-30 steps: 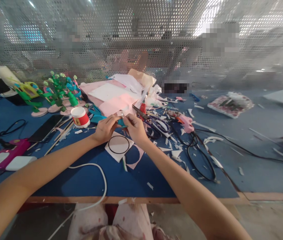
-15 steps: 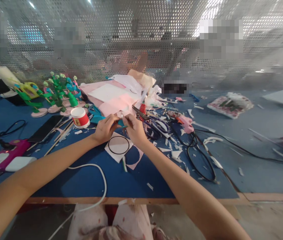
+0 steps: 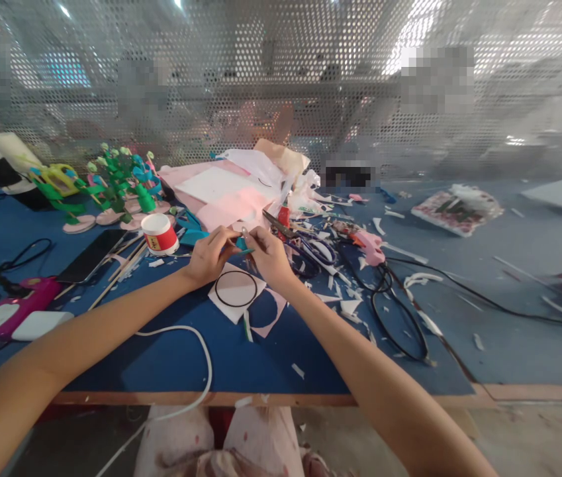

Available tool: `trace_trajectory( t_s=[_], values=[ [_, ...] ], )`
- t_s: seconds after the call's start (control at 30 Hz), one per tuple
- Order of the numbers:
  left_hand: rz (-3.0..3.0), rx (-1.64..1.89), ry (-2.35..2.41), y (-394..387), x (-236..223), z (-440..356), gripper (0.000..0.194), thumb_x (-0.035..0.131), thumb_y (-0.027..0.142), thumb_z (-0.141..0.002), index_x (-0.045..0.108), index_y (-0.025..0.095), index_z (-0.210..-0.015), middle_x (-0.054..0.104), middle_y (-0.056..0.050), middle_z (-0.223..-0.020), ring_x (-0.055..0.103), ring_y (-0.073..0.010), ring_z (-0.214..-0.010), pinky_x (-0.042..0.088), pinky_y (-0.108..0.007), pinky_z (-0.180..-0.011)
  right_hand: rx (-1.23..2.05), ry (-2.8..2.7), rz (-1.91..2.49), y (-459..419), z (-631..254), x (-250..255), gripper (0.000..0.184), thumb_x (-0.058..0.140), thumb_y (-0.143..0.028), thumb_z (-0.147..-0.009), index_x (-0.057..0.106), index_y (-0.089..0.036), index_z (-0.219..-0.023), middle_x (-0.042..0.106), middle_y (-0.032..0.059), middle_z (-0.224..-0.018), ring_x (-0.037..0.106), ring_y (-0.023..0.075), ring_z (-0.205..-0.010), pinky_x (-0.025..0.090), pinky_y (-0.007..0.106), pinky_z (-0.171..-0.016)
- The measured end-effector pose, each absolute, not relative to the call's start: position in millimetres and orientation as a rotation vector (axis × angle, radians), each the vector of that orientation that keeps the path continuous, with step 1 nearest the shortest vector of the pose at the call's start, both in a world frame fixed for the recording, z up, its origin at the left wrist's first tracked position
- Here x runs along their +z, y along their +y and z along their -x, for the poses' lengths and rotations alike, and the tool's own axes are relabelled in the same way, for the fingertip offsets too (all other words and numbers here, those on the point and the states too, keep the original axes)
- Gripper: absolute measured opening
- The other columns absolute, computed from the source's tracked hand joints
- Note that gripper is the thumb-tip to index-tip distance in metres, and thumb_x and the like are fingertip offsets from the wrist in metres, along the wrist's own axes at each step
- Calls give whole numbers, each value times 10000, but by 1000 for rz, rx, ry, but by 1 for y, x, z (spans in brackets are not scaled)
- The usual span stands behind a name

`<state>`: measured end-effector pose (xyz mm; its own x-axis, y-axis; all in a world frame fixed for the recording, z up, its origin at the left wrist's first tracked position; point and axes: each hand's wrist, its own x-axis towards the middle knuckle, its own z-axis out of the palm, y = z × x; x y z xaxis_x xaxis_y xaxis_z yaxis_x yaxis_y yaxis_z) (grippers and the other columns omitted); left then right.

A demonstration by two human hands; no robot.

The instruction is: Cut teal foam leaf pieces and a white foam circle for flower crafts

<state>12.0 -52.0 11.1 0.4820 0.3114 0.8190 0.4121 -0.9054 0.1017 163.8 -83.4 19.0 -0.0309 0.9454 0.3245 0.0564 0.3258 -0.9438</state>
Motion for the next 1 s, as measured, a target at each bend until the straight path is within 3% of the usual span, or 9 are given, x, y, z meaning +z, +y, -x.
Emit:
trace_trajectory(
  t_s=[0.53,0.77,1.0],
  values=[
    [2641,-1494,-616,-46,6,-11,257,433,344,-902,536,118,-971,626,-63,-805,604,-112,-680,461,-205,-592,932,-1393,1007,-87,-160,24,438,563,-601,-728,431,-202,-603,411,-69,-412,328,55,-322,231,206,-318],
    [2747,-1679,-828,-49,10,-15,372,247,356,-948,539,136,-881,580,-35,-702,576,-114,-635,448,-228,-612,821,-1455,1045,-84,-165,17,360,540,-493,-792,431,-198,-616,411,-61,-437,353,61,-373,254,200,-360],
    [2816,-1332,-691,-47,10,-14,401,312,430,-920,512,112,-1059,621,-115,-911,597,-150,-731,476,-264,-660,924,-1397,1033,-85,-163,22,417,568,-566,-740,416,-206,-596,407,-66,-415,324,57,-329,225,210,-331]
  ],
)
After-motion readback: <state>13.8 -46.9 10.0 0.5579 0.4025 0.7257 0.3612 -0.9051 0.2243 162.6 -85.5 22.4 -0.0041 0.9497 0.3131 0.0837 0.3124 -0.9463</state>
